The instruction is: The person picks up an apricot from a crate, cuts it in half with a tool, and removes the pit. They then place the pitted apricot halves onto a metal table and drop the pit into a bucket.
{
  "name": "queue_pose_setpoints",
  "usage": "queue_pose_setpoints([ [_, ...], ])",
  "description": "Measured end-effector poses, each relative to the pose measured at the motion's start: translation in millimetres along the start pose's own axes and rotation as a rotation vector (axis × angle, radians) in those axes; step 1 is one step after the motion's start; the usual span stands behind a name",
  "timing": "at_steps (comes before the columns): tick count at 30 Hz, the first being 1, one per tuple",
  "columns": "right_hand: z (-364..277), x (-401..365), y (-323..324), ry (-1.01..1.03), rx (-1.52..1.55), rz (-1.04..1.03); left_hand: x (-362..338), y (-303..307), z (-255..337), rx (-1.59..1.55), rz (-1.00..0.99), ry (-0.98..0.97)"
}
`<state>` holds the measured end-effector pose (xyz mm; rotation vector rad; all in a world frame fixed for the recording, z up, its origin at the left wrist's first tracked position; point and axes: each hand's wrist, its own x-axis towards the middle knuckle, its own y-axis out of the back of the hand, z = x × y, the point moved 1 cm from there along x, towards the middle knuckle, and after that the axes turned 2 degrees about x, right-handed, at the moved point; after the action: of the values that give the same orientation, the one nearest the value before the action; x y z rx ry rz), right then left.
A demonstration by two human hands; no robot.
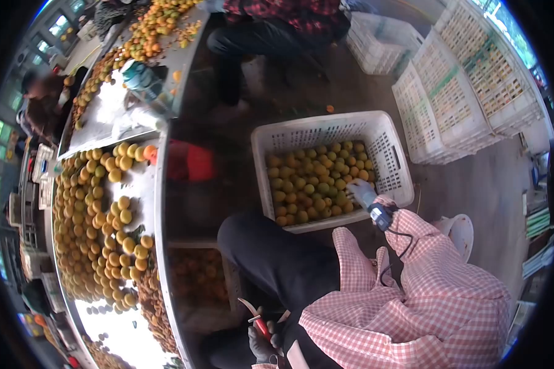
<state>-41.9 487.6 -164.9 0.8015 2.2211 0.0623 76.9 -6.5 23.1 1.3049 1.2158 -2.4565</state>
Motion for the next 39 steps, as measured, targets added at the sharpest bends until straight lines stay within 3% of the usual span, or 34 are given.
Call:
queue_pose_setpoints([
  [2,2.9,19.8,-13.3,0.005,-0.068,-0.114,3.4,-0.4,-0.1,0.006,-0.003,0.050],
  [4,-14.3,26.8,-27.7,0.198,-0.711,-0.190,4.4,-6.8,-1.1,-0.060,0.216,-0.047],
  [7,-30.0,31.8,-48.5,0.178,-0.847,-0.132,10.1,-24.0,1.6,-0.012,0.299,-0.080],
  [9,-23.7,44.5,-59.2,0.060,-0.819,-0.201,15.0,-21.1,1.6,0.052,0.344,-0.080],
  [11,16.2,78.0,-75.3,0.197,-0.832,-0.220,15.5,-3.9,-1.9,-0.031,0.330,0.022],
  [13,-2.6,61.5,-88.2,0.182,-0.865,-0.336,22.1,-31.2,-2.8,-0.007,0.366,-0.025],
  [15,-27.1,37.5,-91.9,0.013,-0.764,-0.184,27.8,-42.6,-3.2,0.019,0.388,-0.068],
  [18,-22.0,53.2,-92.4,-0.032,-0.843,-0.215,37.5,-47.0,-2.1,0.045,0.422,-0.025],
  [20,-12.3,64.9,-90.1,-0.070,-0.879,-0.231,42.0,-57.9,-1.6,0.067,0.328,-0.044],
  [23,4.9,73.8,-79.9,0.018,-0.869,-0.328,50.3,-41.7,-1.5,0.090,0.309,-0.016],
  [25,-11.0,62.0,-65.3,0.017,-0.660,-0.470,57.2,-68.6,-1.4,0.098,0.331,0.005],
  [26,9.8,78.7,-66.5,0.207,-0.760,-0.522,59.7,-72.2,-2.0,0.084,0.324,0.028],
  [27,1.9,79.8,-67.9,0.201,-0.761,-0.523,60.2,-73.5,-2.2,0.070,0.318,0.052],
  [29,-21.3,76.5,-79.7,0.139,-1.210,-0.738,60.8,-71.7,-0.6,0.105,0.342,0.053],
  [30,-17.8,83.9,-81.2,0.223,-1.167,-0.620,62.2,-73.8,-0.2,0.121,0.381,0.049],
  [33,-4.4,94.6,-88.8,0.300,-1.094,-0.611,62.3,-75.2,0.8,0.117,0.397,0.055],
  [34,-49.6,54.8,-84.7,0.409,-1.359,-0.623,58.1,-74.2,2.1,0.104,0.380,0.072],
  [36,-73.9,22.5,-93.8,0.483,-1.392,-0.699,56.9,-73.4,1.0,0.082,0.397,0.065],
  [37,-73.1,11.5,-98.3,0.555,-1.418,-0.766,56.0,-72.4,0.3,0.067,0.406,0.061],
  [38,-32.3,19.6,-106.2,0.452,-1.383,-0.824,56.0,-68.6,0.0,0.065,0.412,0.059],
  [39,3.7,18.2,-104.5,0.876,-1.413,-0.769,57.0,-62.7,-1.4,0.058,0.465,0.060],
])
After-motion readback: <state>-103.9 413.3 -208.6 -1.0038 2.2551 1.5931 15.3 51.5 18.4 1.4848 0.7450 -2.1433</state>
